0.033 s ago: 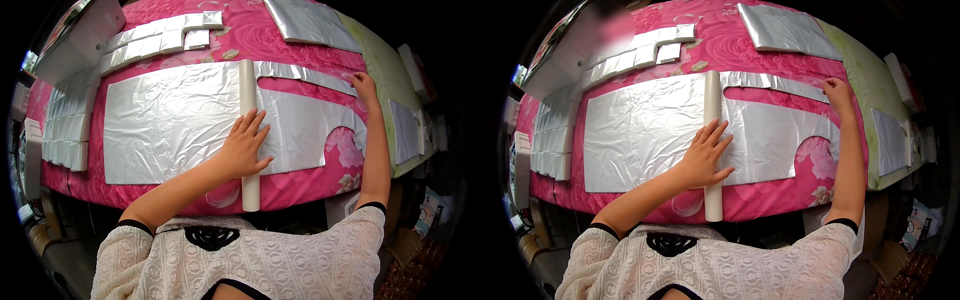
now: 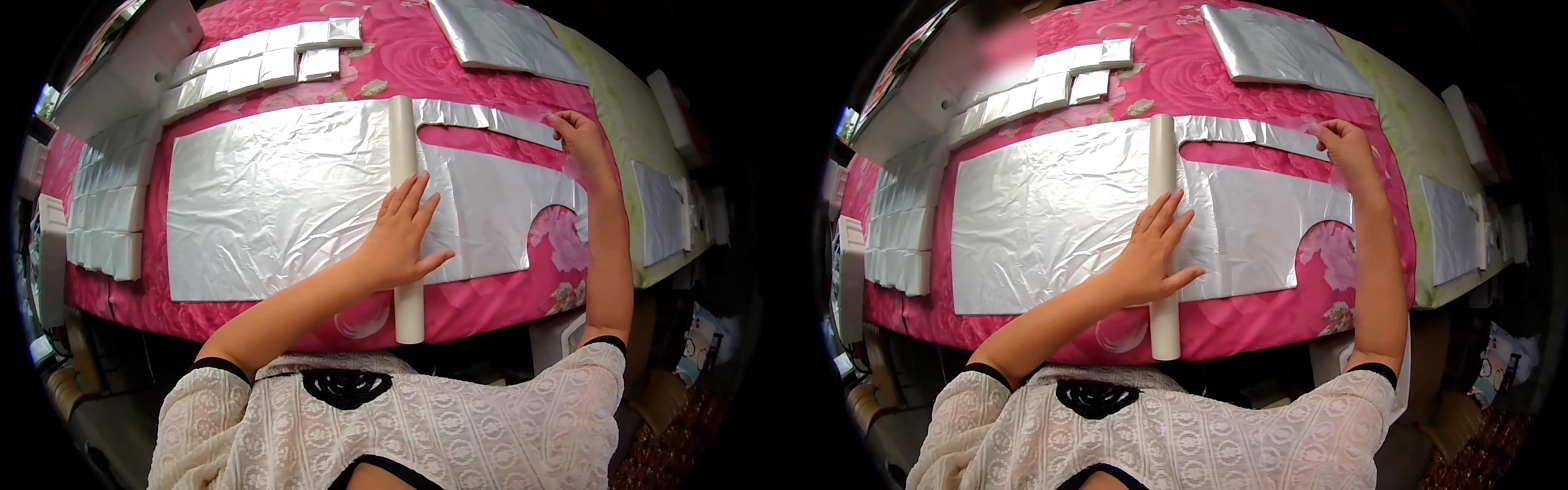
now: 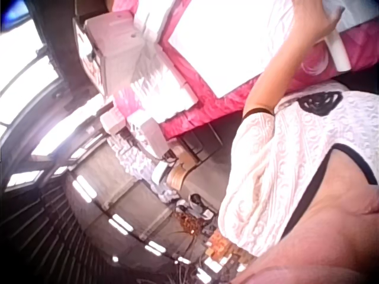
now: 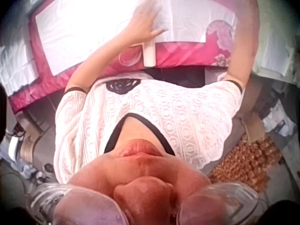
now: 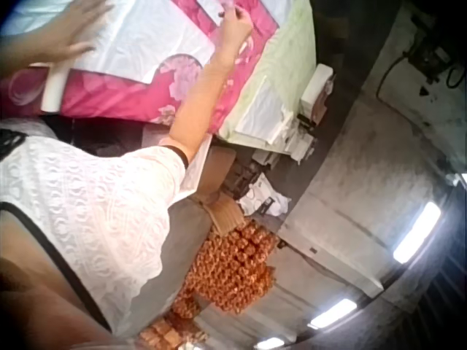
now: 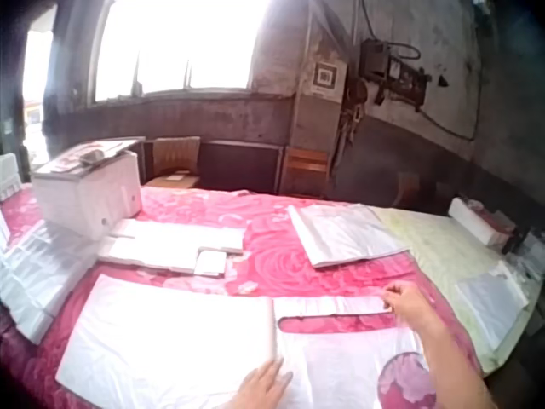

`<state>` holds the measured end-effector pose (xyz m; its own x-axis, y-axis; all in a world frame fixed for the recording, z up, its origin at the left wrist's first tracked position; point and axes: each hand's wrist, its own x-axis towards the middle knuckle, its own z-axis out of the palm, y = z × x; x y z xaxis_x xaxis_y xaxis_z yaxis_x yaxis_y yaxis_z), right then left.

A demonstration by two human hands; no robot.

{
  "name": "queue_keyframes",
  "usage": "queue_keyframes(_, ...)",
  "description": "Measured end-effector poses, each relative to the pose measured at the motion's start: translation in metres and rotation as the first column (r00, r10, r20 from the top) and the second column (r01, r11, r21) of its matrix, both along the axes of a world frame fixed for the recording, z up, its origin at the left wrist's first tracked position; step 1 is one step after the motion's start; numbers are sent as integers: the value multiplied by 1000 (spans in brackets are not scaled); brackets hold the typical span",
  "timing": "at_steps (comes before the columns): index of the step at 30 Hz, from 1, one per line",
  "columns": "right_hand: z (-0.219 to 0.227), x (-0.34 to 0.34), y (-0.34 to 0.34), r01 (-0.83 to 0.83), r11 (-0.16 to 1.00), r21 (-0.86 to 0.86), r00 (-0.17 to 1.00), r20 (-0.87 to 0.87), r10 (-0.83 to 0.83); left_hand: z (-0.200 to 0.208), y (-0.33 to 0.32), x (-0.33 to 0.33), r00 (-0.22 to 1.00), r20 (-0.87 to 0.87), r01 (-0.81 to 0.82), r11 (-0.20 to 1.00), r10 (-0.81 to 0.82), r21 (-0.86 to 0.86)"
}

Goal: The person wraps small rectangular items in clear plastic film on a pink table. They unroll the film, place an item on it, fold the film around the item, and set the wrapped package aside. The process is repeated for multiple items.

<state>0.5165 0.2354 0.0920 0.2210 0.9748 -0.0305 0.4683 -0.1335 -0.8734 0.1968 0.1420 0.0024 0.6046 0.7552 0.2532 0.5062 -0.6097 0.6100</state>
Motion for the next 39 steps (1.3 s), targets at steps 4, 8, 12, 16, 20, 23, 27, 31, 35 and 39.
queue_keyframes(4, 11, -143, -57, -416, 906, -81, 884, -270, 382, 18, 5, -14, 579, 675, 369, 591, 457, -717)
queue_keyframes(8, -8, -229, -115, -807, 591, 14, 584, 172, 793, 37, 30, -72, 751, 427, 356, 236, 504, -904)
queue_keyframes(12, -11, -217, -121, -812, 577, 90, 576, -34, 817, 25, 42, -150, 812, 212, 102, 225, 544, -969)
queue_keyframes(16, -70, -131, -88, -321, 946, 42, 930, 202, 307, 17, 44, -201, 737, 110, -57, 223, 667, -973)
queue_keyframes(20, -124, -10, -80, -68, 990, 121, 721, 692, -36, 10, 46, -227, 756, 107, -48, 218, 646, -975)
queue_keyframes(23, -133, 53, -88, 102, 980, 173, 647, 737, -197, 3, 40, -269, 754, 106, -83, 254, 648, -964)
queue_keyframes(27, -140, 94, -98, 285, 935, 214, 516, 787, -337, 12, 24, -329, 635, -26, -438, 332, 772, -835)
queue_keyframes(31, -119, 65, -95, 142, 922, 360, 435, 814, -385, 8, 9, -344, 694, 230, -599, 724, 683, -343)
queue_keyframes(35, -74, -41, -97, -23, 871, 490, 582, 715, -387, 43, -12, -249, 840, 310, -351, 882, 445, -315)
queue_keyframes(39, -46, -186, -113, -78, 964, 254, 989, 142, 43, 54, -26, -157, 822, 405, 66, 639, 401, -767)
